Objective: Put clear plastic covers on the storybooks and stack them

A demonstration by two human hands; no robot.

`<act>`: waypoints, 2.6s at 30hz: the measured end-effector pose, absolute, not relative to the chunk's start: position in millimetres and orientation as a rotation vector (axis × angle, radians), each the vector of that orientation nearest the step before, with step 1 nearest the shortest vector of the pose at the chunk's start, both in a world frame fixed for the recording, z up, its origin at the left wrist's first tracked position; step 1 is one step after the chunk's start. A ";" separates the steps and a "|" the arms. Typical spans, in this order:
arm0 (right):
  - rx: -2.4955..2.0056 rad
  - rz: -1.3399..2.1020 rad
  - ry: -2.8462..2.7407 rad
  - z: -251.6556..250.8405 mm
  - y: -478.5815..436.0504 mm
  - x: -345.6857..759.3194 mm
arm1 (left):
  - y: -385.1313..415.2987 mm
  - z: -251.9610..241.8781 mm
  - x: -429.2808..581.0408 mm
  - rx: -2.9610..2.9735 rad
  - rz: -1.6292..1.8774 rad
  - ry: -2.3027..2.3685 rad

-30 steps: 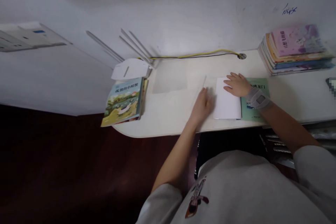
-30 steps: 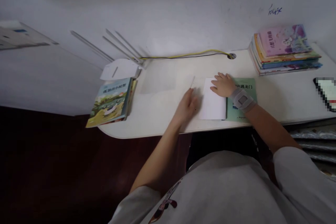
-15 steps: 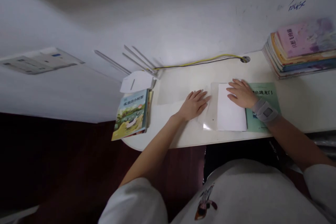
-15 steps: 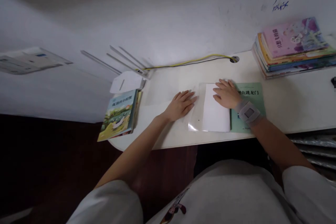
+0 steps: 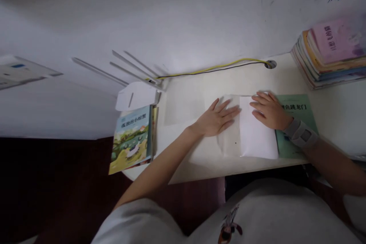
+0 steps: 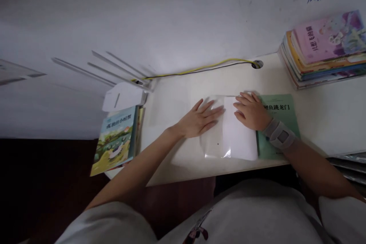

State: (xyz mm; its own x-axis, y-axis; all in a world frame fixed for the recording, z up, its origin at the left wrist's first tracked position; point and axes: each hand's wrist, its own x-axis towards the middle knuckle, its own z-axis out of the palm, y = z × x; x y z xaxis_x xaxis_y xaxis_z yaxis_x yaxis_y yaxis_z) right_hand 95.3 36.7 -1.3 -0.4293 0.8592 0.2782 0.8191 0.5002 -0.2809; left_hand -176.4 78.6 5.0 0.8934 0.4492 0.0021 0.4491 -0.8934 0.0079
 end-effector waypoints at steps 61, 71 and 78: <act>-1.439 0.351 -2.169 -22.8 44.9 118.2 | -80.0 -24.8 -65.0 3.025 0.472 1.114; -1.513 0.157 -2.409 -15.3 32.0 102.0 | -71.1 -22.9 -92.5 2.857 0.680 1.470; -1.455 0.197 -2.553 -21.0 33.3 104.5 | -47.5 -18.2 -137.0 1.862 0.744 1.951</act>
